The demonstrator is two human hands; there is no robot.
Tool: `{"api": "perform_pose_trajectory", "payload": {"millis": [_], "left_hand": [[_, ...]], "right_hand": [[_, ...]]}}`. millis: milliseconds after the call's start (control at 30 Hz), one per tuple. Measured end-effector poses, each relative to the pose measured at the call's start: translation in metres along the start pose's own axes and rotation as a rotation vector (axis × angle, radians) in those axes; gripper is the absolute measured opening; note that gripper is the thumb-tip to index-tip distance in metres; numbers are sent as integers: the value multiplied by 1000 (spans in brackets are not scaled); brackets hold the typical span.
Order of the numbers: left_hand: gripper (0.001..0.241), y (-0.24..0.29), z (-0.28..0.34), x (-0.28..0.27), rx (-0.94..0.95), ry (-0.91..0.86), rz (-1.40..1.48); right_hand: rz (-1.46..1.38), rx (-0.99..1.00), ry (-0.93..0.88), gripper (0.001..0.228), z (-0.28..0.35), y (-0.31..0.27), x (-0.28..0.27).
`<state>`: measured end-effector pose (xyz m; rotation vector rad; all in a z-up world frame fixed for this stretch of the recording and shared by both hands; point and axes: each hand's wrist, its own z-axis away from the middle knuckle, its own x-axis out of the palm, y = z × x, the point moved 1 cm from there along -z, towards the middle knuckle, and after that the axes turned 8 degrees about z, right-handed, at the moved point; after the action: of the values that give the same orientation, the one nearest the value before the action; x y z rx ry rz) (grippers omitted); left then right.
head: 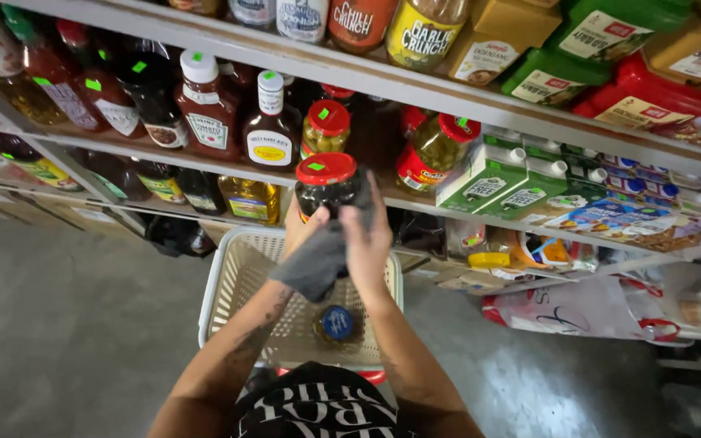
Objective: The recorder is taking jars off a grocery shelf, wiping them down with a cloth, and either placing them back or into a basket.
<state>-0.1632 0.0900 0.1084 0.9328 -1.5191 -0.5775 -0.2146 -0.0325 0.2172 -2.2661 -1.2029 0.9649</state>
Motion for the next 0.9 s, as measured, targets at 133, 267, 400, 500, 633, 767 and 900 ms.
{"api": "perform_pose_trajectory", "payload": {"millis": [133,267,400,500,633,767,900], "left_hand": [[94,25,5,6,86,-135,148],[95,1,-8,-24,29,-230,77],[90,57,0,26,321,-150,-306],[110,43,7,33,49,2,-165],[96,21,7,16,95,-53,4],[100,18,23,9,76,-118,83],[107,35,20,17,23,-188,100]], "right_hand": [[-757,889,-97,63,44,65,4],[-1324,1258,-103,55,61,75,6],[-1388,1047,-13,50,55,69,5],[-1044,898,106,50,31,19,-9],[-65,135,-4,55,-14,-48,-25],[-545,339,-73,48,-39,37,6],[-417,331,-49,47,-37,-14,2]]}}
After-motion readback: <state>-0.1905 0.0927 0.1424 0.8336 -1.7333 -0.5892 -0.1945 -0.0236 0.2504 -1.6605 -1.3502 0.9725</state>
